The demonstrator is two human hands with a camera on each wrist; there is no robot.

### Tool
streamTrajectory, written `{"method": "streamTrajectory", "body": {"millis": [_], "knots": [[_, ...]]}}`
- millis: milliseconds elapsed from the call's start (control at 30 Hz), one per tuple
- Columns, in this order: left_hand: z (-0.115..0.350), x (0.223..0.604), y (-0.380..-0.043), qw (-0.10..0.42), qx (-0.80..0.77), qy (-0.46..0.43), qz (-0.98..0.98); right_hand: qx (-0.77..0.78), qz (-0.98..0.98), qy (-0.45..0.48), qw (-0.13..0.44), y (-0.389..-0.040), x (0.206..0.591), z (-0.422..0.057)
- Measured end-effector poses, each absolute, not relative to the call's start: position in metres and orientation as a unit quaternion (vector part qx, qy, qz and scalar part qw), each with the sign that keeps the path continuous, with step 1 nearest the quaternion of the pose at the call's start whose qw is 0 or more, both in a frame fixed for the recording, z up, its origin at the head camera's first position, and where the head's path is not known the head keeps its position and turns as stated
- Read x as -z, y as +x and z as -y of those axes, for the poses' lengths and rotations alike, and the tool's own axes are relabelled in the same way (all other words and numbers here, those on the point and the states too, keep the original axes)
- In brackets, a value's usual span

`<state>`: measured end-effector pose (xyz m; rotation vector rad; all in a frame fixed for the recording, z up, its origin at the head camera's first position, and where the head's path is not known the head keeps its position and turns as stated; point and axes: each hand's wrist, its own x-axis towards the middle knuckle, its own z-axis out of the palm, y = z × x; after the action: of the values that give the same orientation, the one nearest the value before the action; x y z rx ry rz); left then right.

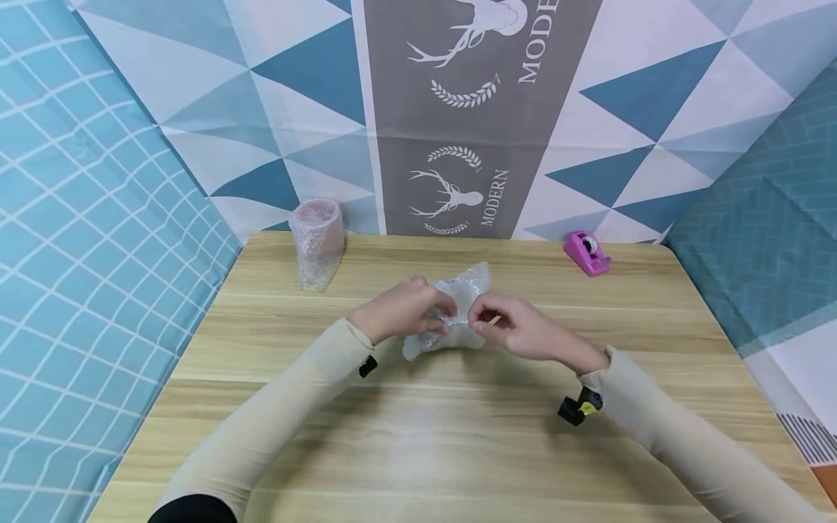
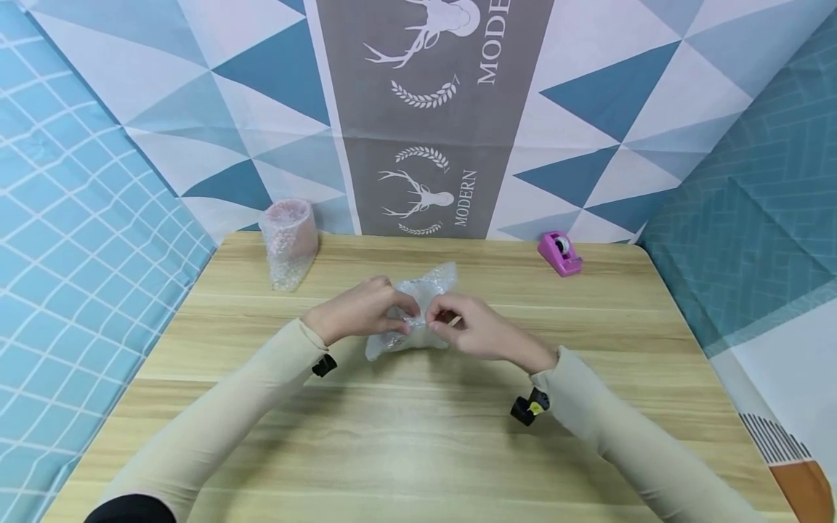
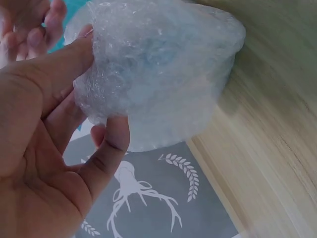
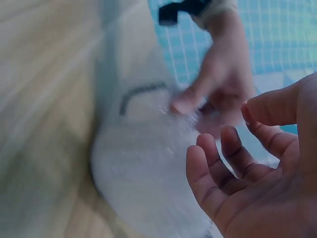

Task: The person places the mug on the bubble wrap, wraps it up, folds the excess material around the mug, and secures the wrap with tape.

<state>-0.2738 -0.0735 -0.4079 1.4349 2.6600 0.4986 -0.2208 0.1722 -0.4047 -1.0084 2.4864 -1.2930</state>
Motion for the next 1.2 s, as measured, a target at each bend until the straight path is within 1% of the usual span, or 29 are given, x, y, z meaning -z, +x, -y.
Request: {"method": "streamTrajectory", "body": {"millis": [133,333,433,533,600,767,933,1133,1200], "knots": [[0.074,0.407,-0.272,0.039,-0.155,0.466,-0.870,0.385,-0.842,-0.369,0.085,-0.221,0.410,-0.162],[0.075,0.408,-0.270,0.034,-0.139,0.470,-0.871,0.190,-0.876,-0.438,0.069,-0.221,0.408,-0.156],[0.075,0.410,-0.269,0.032,-0.123,0.471,-0.873,0.120,-0.890,-0.438,0.041,-0.221,0.405,-0.151],[0.075,0.412,-0.268,0.026,-0.107,0.479,-0.871,0.080,-0.902,-0.424,0.007,-0.223,0.404,-0.148],[0.074,0.413,-0.267,0.018,-0.101,0.487,-0.867,0.067,-0.906,-0.419,-0.005,-0.223,0.404,-0.146],[0.071,0.415,-0.262,-0.014,-0.090,0.483,-0.871,0.037,-0.906,-0.421,-0.017,-0.222,0.405,-0.144],[0.065,0.422,-0.254,-0.058,-0.073,0.444,-0.891,0.014,-0.907,-0.420,-0.029,-0.220,0.406,-0.141],[0.056,0.431,-0.247,-0.115,-0.069,0.398,-0.908,0.006,-0.908,-0.413,-0.064,-0.217,0.408,-0.136],[0.054,0.433,-0.247,-0.132,-0.065,0.396,-0.906,0.012,-0.915,-0.401,-0.055,-0.216,0.408,-0.135]]}}
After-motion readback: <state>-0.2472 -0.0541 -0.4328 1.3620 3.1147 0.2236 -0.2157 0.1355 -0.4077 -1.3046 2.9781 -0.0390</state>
